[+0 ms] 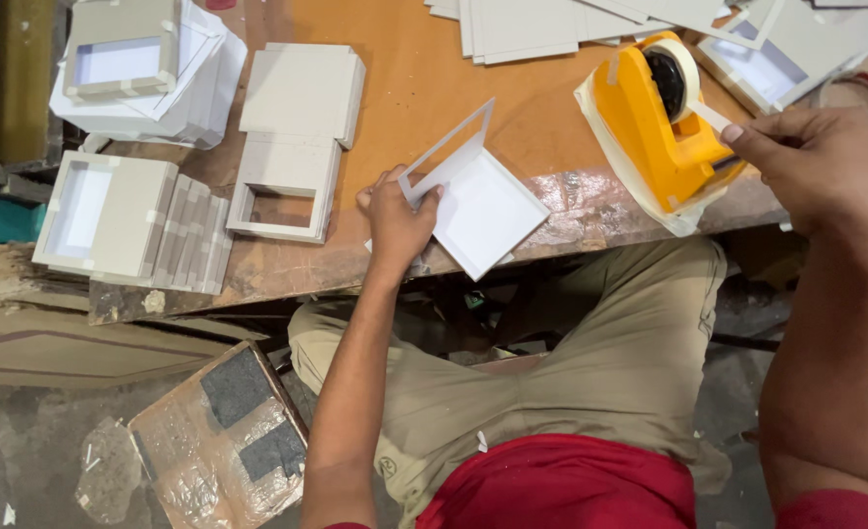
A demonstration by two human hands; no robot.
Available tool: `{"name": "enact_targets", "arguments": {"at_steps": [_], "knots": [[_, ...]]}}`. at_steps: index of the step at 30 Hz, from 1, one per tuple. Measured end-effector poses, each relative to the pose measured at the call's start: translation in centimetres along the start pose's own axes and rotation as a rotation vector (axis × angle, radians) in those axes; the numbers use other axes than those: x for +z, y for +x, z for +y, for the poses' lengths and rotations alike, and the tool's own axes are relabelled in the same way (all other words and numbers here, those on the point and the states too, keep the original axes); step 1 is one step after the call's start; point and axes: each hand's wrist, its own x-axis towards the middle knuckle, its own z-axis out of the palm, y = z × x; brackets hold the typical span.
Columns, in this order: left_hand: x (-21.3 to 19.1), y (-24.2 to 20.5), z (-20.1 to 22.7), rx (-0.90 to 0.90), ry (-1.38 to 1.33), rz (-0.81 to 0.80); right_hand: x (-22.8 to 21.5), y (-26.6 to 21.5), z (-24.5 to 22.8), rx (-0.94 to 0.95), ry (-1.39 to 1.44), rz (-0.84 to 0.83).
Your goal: The person assembles small white cardboard frames by folding flaps and securing them with clear tape from a dispenser. They handle each frame one at a time, applying tape to the edges and stacking the finished units on the table.
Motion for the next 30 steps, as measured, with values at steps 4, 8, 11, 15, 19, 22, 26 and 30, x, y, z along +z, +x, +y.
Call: {"name": "enact_targets", "arguments": {"at_steps": [4,8,11,15,19,22,26,30], "knots": [[-0.1,0.1,0.2,0.035,-0.039,0.032,0.1,-1.3,1.2,0.091,0.099,-0.011],[0.0,0.1,0.1,0.054,0.019,0.022,0.5,-2.9,2.4,0.147,0.557,-0.062],[0.1,0.0,0.0,0.05,0.032,0.013,0.9,-3.5,3.0,0.191,0.417,0.06],[-0.1,0.1,0.2,0.056,0.033,0.006,0.6,-3.4,3.5,0.156,0.504,0.079],[0.0,0.2,0.1,0.045,0.047,0.001,0.8,-2.9,5.0,0.069,0.636,0.074],[0.2,0.0,-0.2,0.048,0.032,0.009,1.9,-2.9,7.4,-0.043,0.292,0.199],[0.2,-0.1,-0.6,0.04,0.039,0.021,2.7,-4.7,10.2,-0.144,-0.304,0.431],[0.3,0.0,0.2,-0.058,0.057,0.047,3.4,-8.9,9.5,-0.175,-0.175,0.456]]}}
